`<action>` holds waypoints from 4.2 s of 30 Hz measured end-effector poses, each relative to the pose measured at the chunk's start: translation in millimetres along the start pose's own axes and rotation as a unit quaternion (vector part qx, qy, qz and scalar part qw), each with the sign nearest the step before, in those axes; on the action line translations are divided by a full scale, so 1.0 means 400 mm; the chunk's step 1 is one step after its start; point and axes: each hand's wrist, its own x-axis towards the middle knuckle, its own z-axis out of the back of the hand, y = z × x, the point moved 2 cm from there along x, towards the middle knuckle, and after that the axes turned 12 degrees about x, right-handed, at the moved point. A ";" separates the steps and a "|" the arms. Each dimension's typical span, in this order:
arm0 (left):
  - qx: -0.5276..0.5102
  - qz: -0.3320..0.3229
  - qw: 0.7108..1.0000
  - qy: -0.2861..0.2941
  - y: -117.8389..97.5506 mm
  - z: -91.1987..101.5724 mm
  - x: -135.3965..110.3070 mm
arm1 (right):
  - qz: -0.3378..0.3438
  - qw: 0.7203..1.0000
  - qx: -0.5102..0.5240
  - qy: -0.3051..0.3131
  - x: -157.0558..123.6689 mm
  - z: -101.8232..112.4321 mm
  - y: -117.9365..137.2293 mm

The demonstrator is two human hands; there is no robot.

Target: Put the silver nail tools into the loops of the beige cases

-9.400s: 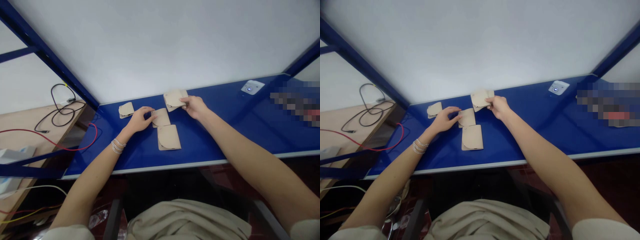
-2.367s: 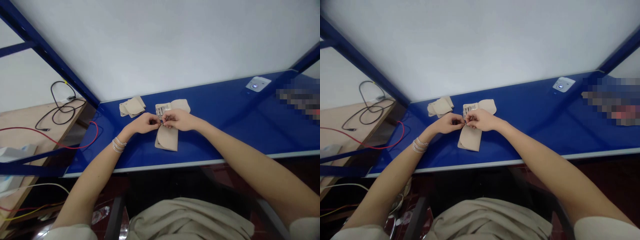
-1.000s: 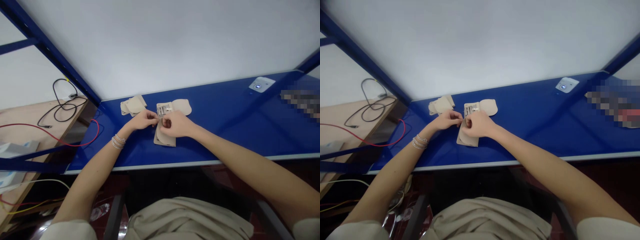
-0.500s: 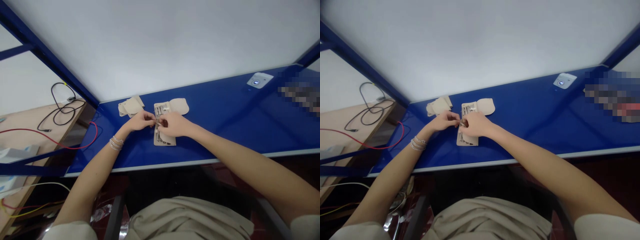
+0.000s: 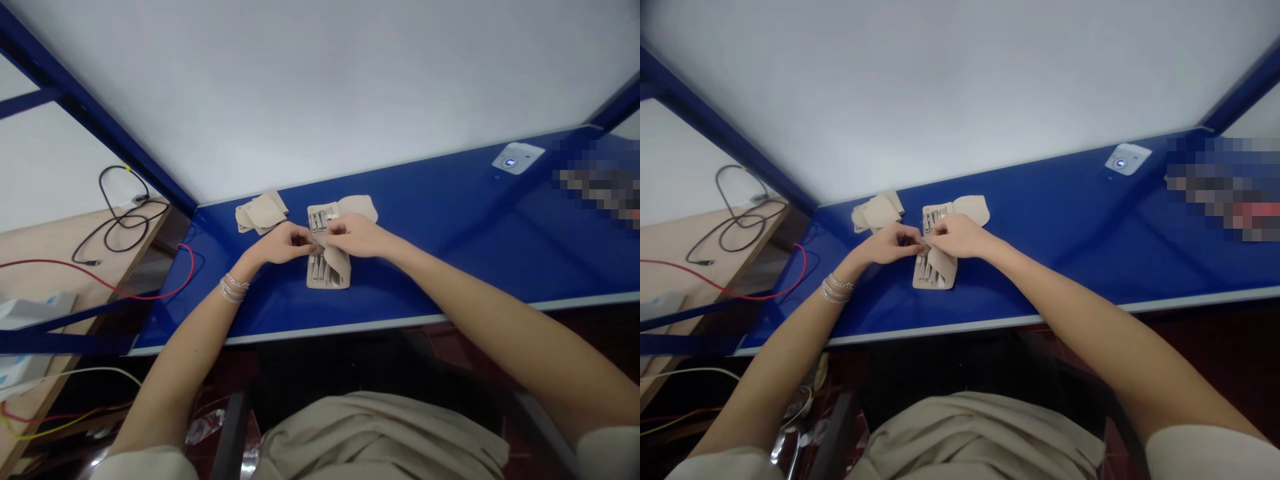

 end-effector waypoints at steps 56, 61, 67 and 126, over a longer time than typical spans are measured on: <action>-0.218 0.011 0.975 0.039 0.020 -0.008 0.001 | 0.008 0.992 -0.111 0.054 -0.005 0.059 -0.035; -0.205 0.014 0.978 0.041 0.027 -0.009 0.002 | 0.035 0.996 -0.069 0.035 -0.003 0.055 -0.038; -0.200 0.020 0.979 0.043 0.022 -0.008 0.001 | 0.058 0.998 -0.008 0.009 -0.009 0.042 -0.019; -0.185 0.024 0.981 0.052 0.026 -0.012 0.004 | -0.073 0.995 -0.058 0.043 0.008 0.026 -0.030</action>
